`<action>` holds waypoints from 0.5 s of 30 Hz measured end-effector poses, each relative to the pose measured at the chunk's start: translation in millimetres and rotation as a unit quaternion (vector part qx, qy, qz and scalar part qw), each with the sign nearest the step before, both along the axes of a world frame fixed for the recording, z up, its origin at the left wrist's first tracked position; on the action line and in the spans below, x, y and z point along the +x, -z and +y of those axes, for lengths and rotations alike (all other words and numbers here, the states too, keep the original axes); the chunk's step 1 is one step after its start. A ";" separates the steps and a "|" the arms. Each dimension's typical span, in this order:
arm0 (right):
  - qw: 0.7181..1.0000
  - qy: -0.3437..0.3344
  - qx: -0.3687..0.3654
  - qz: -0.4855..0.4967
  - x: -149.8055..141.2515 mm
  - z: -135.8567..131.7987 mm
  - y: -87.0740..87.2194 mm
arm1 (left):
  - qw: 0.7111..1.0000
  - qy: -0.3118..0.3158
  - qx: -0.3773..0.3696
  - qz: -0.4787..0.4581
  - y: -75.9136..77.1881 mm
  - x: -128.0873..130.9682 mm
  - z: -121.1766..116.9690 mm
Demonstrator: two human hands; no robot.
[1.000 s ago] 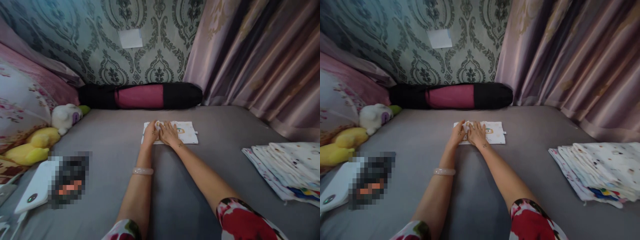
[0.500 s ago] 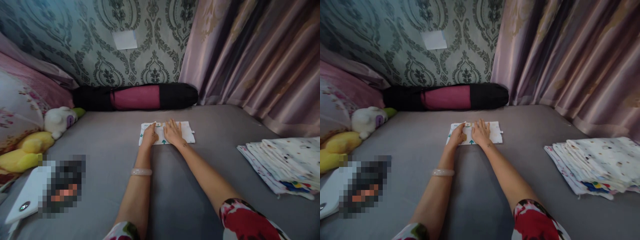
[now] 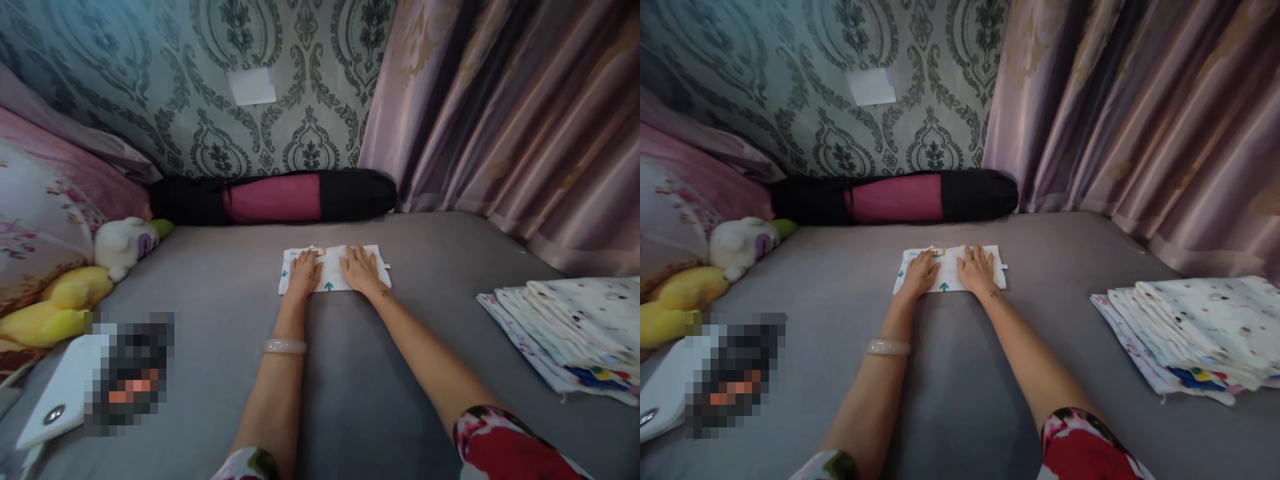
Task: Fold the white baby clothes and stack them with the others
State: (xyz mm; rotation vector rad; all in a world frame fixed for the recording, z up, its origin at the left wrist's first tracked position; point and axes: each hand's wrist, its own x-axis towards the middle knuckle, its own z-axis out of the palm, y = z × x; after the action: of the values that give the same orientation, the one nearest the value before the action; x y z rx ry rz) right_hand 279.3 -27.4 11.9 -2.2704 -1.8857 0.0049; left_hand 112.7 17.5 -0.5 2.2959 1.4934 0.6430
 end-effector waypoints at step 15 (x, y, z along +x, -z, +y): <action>0.999 -0.002 -0.023 -0.028 35.7 7.9 -9.6 | 0.995 -0.047 0.060 0.062 7.7 2.0 3.3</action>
State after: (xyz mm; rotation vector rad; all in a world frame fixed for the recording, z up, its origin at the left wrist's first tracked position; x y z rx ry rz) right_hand 314.9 -19.5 21.5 -2.3206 -1.9358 -0.0151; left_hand 114.7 20.7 -8.2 2.4066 1.6707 0.6421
